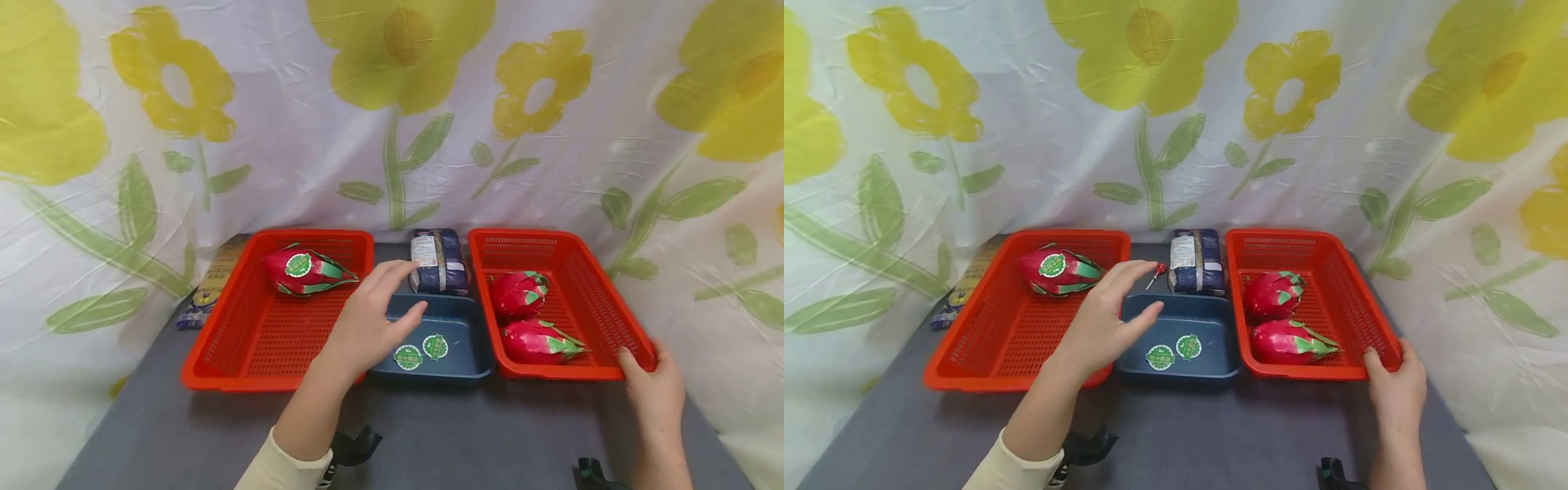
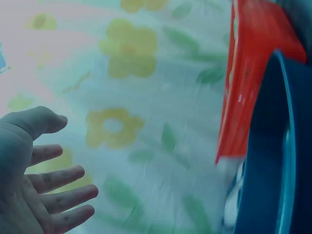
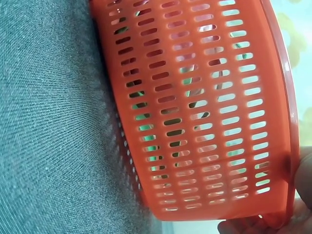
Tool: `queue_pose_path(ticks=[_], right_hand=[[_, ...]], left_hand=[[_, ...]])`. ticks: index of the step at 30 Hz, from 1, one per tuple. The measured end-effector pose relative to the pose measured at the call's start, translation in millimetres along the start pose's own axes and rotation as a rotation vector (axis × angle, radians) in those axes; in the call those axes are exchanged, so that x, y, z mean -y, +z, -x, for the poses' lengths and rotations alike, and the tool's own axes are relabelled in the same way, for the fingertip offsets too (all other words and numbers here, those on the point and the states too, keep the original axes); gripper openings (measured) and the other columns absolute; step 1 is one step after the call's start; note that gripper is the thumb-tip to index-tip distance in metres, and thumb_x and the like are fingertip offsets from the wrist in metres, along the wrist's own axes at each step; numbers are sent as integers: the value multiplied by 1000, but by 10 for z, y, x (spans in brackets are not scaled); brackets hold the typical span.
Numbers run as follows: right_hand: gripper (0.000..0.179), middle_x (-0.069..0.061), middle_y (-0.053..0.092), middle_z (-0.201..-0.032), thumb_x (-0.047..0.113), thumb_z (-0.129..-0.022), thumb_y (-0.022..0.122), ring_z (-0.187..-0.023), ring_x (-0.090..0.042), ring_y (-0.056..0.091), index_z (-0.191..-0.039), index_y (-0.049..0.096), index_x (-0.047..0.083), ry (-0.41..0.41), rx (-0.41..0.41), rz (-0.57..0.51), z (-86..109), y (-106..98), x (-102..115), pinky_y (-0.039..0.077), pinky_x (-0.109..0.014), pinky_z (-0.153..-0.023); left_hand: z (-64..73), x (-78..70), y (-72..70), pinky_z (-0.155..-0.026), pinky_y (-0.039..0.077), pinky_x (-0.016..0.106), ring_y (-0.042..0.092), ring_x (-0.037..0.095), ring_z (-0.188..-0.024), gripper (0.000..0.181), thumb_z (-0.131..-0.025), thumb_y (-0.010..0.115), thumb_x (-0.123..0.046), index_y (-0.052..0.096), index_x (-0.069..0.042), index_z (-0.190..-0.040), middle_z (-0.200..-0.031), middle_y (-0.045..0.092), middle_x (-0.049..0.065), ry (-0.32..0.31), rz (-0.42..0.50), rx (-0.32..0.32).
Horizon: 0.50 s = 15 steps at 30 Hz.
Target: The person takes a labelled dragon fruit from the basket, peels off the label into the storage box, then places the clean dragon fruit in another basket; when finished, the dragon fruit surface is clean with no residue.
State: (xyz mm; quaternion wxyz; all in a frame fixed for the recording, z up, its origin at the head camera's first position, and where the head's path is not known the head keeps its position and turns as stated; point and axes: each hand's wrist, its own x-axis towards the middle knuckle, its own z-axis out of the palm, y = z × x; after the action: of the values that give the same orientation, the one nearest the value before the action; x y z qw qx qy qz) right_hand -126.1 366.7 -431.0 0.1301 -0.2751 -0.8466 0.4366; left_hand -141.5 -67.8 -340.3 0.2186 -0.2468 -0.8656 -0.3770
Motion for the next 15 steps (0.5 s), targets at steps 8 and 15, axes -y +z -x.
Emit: queue_pose_path(ticks=[8,15], right_hand=[[69,-38,43,-143,28,-98,52,-123,-54,44,-155,34,-6,-116,-138,148,35,17,-23,41,-65,-97],[50,-37,50,-122,23,-94,64,-114,-57,43,-130,60,-12,-438,-353,199,184,100,32,31,-66,-94]], left_hand=[[547,497,-608,-95,55,34,56,20,-123,59,-87,81,-12,59,-15,-143,-139,60,3,-132,-22,-245],[1190,1017,-989,-96,38,12,59,24,-114,47,-87,76,1,67,-6,-132,-126,66,11,-267,-141,-507]])
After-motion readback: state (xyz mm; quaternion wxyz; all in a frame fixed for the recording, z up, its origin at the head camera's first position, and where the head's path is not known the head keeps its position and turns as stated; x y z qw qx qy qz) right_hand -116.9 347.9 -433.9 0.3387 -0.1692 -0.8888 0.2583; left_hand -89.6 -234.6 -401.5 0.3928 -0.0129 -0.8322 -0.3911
